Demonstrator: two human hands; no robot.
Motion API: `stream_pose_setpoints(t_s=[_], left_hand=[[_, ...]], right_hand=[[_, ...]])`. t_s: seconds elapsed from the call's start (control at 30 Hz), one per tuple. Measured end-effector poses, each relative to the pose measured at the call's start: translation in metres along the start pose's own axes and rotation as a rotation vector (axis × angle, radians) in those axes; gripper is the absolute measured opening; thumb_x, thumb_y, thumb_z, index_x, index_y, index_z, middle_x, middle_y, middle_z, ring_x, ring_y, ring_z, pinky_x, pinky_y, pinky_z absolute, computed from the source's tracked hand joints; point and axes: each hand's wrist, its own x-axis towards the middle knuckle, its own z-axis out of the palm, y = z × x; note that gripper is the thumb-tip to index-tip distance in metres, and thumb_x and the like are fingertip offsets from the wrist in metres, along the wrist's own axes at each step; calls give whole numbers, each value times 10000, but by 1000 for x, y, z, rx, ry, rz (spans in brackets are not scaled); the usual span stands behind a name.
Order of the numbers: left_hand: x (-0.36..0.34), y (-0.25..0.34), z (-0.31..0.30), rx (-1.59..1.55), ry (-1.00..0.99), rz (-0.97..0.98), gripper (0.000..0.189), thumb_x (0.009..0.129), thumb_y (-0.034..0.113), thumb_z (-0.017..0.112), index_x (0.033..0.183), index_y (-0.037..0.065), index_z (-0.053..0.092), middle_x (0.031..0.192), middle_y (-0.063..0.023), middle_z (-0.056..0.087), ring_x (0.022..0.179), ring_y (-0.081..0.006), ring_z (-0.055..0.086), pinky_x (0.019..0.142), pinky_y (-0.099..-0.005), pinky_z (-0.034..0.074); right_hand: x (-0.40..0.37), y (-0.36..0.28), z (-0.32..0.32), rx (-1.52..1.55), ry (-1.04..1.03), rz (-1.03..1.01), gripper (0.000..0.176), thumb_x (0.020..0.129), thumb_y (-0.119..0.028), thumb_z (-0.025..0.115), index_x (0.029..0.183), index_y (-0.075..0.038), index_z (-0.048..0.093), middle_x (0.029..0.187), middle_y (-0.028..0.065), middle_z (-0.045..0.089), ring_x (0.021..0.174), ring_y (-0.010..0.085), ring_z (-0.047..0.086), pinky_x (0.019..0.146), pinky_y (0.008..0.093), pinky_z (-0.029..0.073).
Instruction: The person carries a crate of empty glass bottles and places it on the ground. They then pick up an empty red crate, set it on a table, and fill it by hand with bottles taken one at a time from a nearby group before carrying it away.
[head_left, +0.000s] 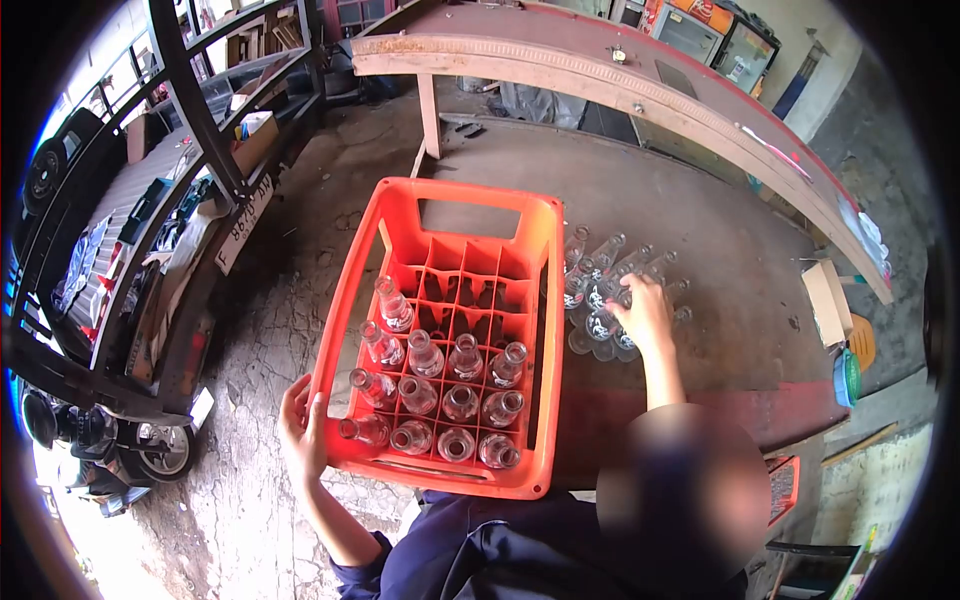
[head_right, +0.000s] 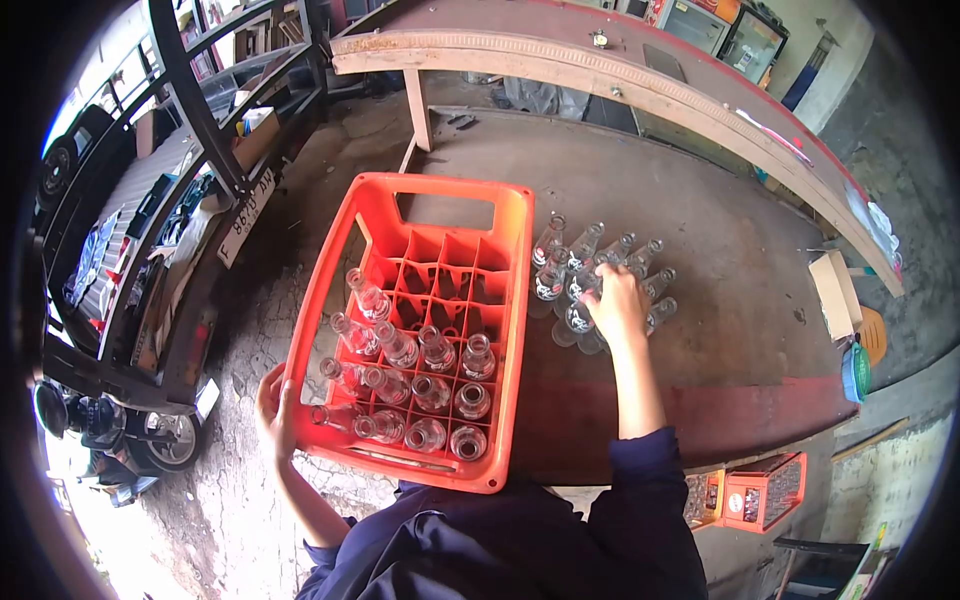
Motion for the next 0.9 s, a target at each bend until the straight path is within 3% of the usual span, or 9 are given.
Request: stream_pose_setpoints(t_s=[0.1,0.23,0.33,0.5,0.6,0.67,0.77,0.83,0.9], left_hand=[[0,1,0,4,4,-30,367,845,193,547,1144,1,457,931,-99,588,831,-110,519,732,-230,409],[-1,3,-1,-22,4,-102,364,844,202,547,1142,10,463,924,-93,591,802,-104,521,696,-226,418],[-1,0,-1,13,15,-19,366,843,210,549,1139,11,468,920,-96,592,785,-101,525,678,-221,420],[0,1,-1,13,9,-50,386,827,211,565,1144,13,467,919,-103,590,797,-112,529,696,-228,421],[0,-1,-1,14,17,-21,387,828,214,565,1143,12,467,918,-103,590,756,-102,530,656,-221,427],[-1,1,0,-20,11,-36,387,828,215,564,1142,11,467,918,-103,590,738,-96,529,630,-218,427],[-2,5,1,-22,19,-28,387,828,214,564,1143,11,464,914,-103,590,708,-90,528,603,-214,425],[-2,5,0,8,12,-24,389,827,203,564,1149,12,459,904,-104,592,667,-89,531,588,-212,422],[0,-4,-1,13,18,32,389,827,200,564,1150,12,458,903,-107,593,669,-91,534,584,-214,424]], right_hand=[[1,2,-2,-27,-119,79,326,617,-127,726,900,-52,584,847,123,616,807,290,595,692,394,471],[-2,11,6,93,-135,11,258,619,-43,702,851,-25,589,805,140,621,782,292,602,669,370,471],[-9,19,2,297,-130,-95,232,621,-29,694,825,-19,586,790,150,614,765,299,600,668,370,464],[-12,-24,-82,453,173,-84,268,733,-79,640,970,-53,517,635,85,538,512,149,506,477,288,409],[-3,-53,-125,577,419,-218,338,751,-56,626,1069,-51,510,860,64,562,703,97,513,623,241,419],[7,-74,-136,827,522,-351,356,755,-38,615,1087,-29,487,867,65,568,753,113,536,664,249,436],[23,-109,-131,953,492,-496,355,759,-22,599,1094,-18,480,885,80,583,814,133,562,723,257,445],[37,-129,-111,830,404,-547,336,759,-82,620,1070,-44,498,886,90,592,813,144,572,735,276,446],[44,-158,-86,855,248,-568,324,765,-126,624,1056,-63,498,832,109,596,743,169,587,664,276,458]])
